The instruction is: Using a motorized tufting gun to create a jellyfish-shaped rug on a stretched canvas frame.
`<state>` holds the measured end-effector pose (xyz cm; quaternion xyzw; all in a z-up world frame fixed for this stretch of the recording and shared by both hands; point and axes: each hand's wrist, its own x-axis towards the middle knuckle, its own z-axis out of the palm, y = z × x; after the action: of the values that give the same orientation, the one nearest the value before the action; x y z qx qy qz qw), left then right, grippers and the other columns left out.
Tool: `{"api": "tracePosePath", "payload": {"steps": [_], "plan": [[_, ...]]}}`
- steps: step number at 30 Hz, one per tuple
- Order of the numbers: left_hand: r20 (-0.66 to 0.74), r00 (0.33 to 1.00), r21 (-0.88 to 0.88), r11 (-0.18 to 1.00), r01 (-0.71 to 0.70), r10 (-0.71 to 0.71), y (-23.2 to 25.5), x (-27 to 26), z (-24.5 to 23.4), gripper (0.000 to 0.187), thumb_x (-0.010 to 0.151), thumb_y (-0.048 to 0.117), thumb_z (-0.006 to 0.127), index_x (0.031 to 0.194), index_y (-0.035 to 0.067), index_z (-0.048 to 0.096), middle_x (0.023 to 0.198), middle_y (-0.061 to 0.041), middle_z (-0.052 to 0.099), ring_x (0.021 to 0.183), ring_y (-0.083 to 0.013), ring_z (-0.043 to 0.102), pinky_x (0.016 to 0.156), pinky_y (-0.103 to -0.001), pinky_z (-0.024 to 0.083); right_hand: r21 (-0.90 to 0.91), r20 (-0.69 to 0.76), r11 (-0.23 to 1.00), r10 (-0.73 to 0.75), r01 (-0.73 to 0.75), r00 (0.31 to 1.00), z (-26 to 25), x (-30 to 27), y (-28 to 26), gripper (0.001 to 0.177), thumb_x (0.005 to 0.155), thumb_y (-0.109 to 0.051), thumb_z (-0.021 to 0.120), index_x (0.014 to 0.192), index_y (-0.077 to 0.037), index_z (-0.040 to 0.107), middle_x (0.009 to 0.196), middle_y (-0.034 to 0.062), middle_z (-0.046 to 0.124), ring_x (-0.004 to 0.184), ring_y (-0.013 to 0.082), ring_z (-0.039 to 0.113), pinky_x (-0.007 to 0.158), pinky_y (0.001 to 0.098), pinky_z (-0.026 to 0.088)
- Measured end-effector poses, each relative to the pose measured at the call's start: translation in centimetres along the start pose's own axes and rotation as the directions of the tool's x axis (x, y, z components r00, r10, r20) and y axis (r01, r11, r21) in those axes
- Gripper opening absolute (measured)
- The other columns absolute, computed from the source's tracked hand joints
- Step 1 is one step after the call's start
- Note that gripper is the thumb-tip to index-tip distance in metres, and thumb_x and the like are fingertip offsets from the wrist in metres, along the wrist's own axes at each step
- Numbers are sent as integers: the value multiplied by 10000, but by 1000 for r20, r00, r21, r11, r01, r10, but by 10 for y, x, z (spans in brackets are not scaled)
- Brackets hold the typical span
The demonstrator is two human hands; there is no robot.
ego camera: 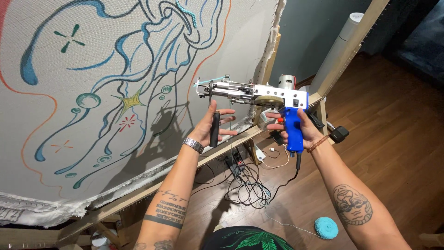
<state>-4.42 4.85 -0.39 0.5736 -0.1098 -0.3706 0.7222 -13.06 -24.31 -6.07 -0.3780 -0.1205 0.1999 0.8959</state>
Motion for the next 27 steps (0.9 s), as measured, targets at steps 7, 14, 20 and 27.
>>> {"api": "tracePosePath", "payload": {"steps": [7, 14, 20, 27], "plan": [[105, 993, -121, 990, 67, -54, -5, 3, -1, 836, 707, 753, 467, 1262, 128, 493, 1428, -138, 300, 1216, -513, 306, 898, -598, 391, 108, 27, 994, 22, -25, 999, -12, 2, 5, 977, 692, -685, 538, 1350, 0, 313, 1289, 271, 441, 809, 294, 581, 706, 486, 505], [189, 978, -215, 968, 127, -86, -10, 5, -3, 815, 709, 715, 532, 1278, 135, 469, 1398, -130, 359, 1184, -493, 398, 875, -597, 421, 193, 51, 980, 42, -51, 998, -10, 3, 8, 1099, 663, -831, 458, 1359, 2, 288, 1246, 297, 475, 628, 193, 653, 640, 378, 574], [358, 933, -381, 904, 192, -47, -24, 16, -22, 861, 741, 659, 567, 1394, 166, 299, 1396, -268, 236, 994, -483, 536, 638, -455, 587, 213, 234, 976, -9, -42, 972, -8, 2, 18, 953, 809, -621, 609, 1389, 34, 231, 1416, 272, 243, 1261, 502, 236, 966, 644, 259], [289, 953, -239, 957, 163, -90, -13, -1, -10, 898, 713, 785, 421, 1302, 109, 368, 947, -176, 529, 496, -168, 588, 311, -167, 465, 143, -2, 987, 68, -67, 998, -15, -6, 22, 850, 785, -476, 644, 1400, -60, 230, 1153, 158, 465, 645, 55, 528, 581, 191, 476]]}}
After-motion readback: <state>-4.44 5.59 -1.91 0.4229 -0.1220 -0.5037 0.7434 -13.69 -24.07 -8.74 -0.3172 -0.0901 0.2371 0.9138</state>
